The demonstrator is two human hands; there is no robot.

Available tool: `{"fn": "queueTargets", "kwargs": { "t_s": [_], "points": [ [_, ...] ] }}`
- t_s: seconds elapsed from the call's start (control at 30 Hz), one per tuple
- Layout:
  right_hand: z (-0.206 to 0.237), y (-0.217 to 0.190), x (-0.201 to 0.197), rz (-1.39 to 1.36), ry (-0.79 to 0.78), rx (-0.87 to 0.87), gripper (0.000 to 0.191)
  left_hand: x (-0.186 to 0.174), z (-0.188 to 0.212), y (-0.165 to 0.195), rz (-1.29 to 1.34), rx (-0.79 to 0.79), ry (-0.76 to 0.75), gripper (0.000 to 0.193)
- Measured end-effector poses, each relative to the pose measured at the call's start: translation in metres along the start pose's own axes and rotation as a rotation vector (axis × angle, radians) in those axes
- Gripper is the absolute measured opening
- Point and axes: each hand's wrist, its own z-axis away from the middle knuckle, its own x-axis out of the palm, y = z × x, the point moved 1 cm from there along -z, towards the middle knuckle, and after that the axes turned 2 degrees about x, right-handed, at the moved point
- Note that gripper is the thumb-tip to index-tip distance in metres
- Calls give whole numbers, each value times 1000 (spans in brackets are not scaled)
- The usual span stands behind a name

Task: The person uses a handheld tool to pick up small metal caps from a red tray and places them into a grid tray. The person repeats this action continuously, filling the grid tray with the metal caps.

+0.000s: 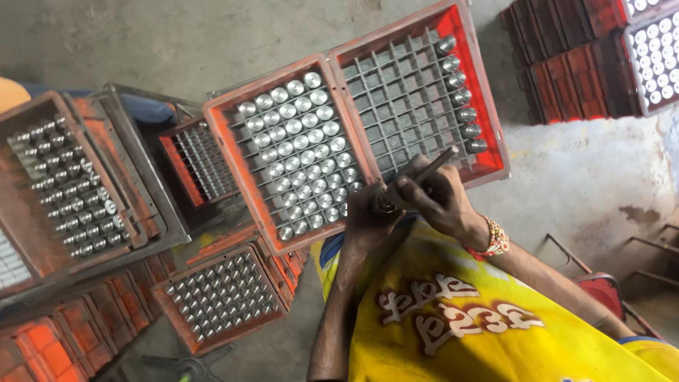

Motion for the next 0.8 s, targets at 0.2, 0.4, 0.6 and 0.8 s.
{"fn": "queueTargets", "kwargs": {
  "t_s": [0.2, 0.4, 0.6, 0.8],
  "points": [
    [-23, -31, 28, 151, -241, -87, 20, -19, 24, -17, 390, -103, -117, 22],
    [-18, 6, 59, 157, -340, 77, 16, -31, 46, -49, 636, -499, -319, 19],
    [-14, 57, 13, 466, 219, -18, 28, -80, 88, -78, -269, -176, 134, 42],
    [-30, 94, -86, -613, 458, 242, 25, -133, 122, -128, -814, -332, 405, 50]
  ]
}}
